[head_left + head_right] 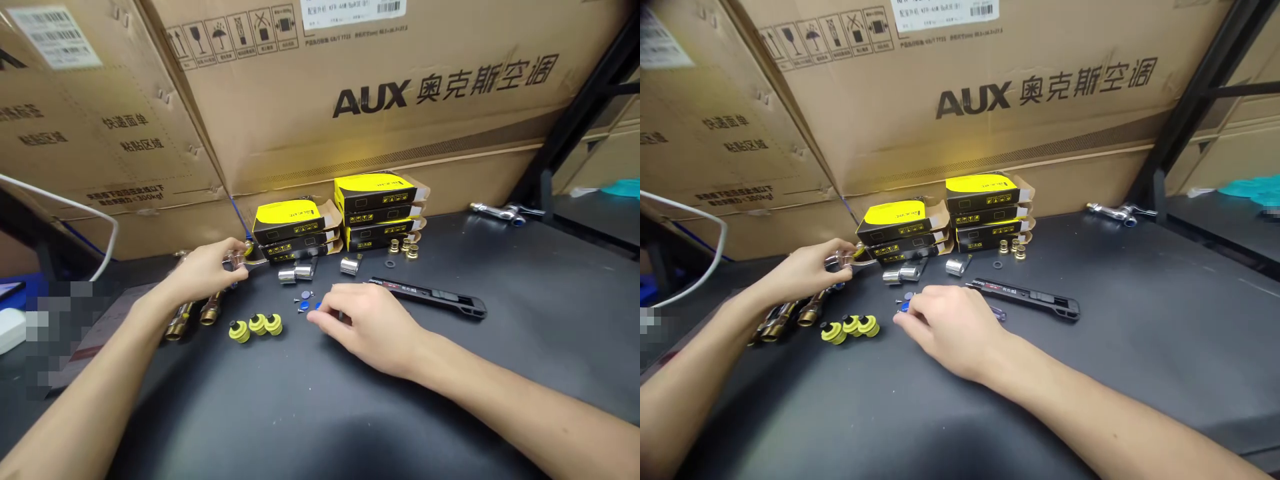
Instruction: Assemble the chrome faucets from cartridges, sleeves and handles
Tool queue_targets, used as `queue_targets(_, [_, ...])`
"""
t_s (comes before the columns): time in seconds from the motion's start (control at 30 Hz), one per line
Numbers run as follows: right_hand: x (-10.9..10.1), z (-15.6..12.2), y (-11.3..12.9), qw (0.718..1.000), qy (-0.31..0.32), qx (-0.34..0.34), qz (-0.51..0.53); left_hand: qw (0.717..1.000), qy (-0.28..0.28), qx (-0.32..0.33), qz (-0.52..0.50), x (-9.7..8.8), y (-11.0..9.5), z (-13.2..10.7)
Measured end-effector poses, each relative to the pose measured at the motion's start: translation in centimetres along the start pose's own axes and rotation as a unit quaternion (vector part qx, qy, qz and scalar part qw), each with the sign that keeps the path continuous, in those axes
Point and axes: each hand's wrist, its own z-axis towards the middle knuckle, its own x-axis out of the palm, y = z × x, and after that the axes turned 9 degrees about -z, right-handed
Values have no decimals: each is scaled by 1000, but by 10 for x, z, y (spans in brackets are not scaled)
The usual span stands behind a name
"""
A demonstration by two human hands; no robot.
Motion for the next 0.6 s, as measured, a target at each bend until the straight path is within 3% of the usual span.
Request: queue_targets(0.6, [-1,-1,3,999,34,0,-20,998,-13,-41,-42,-3,13,-10])
